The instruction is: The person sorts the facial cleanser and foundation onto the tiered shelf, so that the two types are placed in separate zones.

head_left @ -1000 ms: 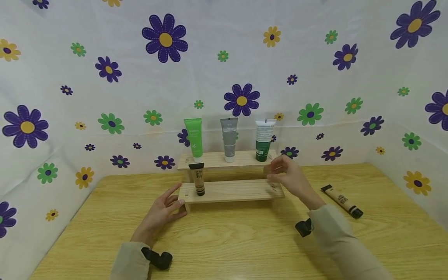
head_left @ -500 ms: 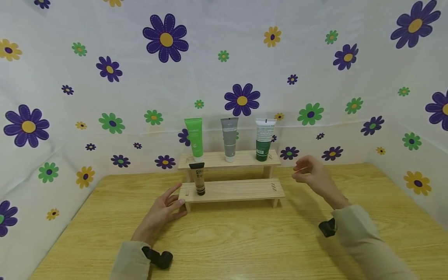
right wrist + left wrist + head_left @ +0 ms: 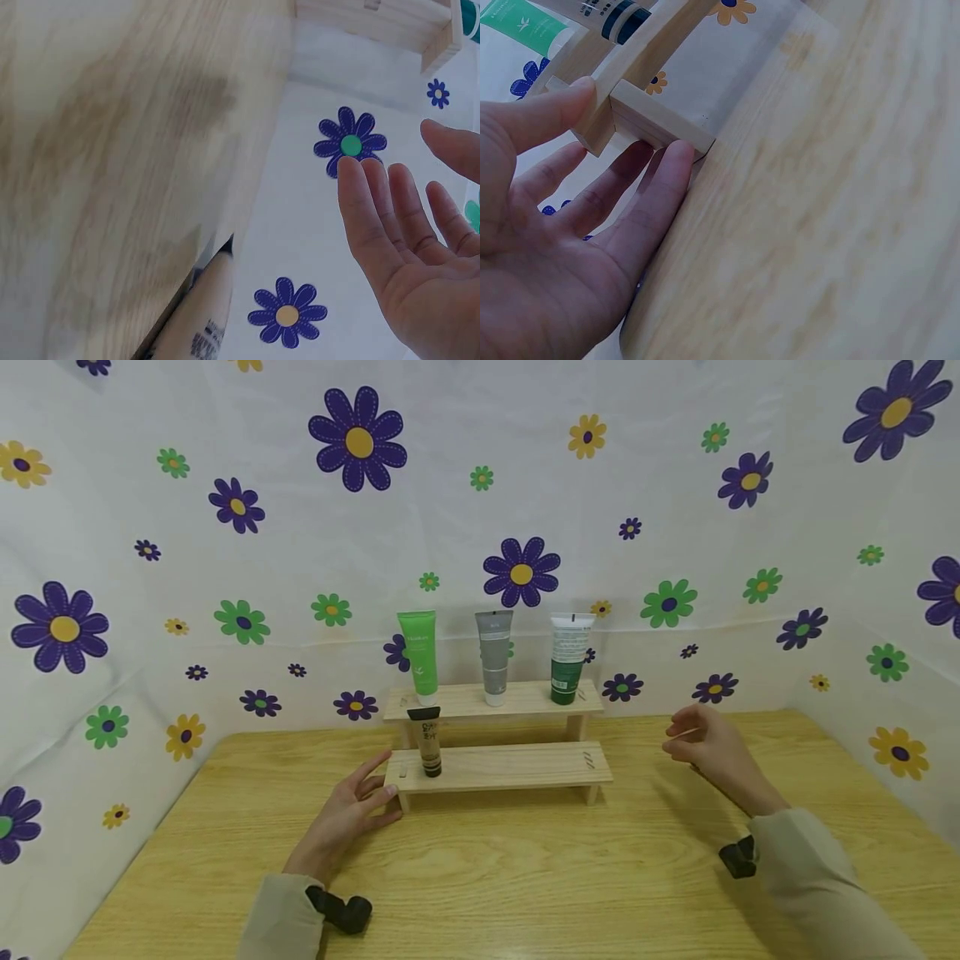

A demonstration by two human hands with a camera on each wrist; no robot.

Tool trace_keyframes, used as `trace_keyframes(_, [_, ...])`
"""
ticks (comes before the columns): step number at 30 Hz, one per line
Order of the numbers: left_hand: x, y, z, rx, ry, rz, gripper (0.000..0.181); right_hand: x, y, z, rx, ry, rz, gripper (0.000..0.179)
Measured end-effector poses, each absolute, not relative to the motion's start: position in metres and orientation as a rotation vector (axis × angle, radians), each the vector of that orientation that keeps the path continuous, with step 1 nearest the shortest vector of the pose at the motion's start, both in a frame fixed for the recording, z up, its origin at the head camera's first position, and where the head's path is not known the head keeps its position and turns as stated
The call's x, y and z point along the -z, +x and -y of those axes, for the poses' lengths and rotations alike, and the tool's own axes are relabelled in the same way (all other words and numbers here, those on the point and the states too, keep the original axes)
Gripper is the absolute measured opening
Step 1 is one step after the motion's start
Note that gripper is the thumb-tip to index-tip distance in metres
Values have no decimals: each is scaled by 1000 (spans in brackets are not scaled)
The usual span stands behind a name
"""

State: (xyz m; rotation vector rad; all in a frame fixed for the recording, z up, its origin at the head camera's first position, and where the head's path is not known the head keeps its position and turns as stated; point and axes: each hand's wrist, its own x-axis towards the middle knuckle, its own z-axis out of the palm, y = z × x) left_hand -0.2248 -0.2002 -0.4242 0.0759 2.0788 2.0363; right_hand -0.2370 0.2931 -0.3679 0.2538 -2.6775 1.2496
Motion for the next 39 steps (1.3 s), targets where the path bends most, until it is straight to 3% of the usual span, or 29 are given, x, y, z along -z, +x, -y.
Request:
trace_keyframes(24, [423,-224,200,-2043,93,-2074,64,380,-222,-347,-1088,163,2783,42])
trace_keyframes(39, [423,-224,200,-2039,86,-2074,64,379,-222,-370,-1020,180,2869,29])
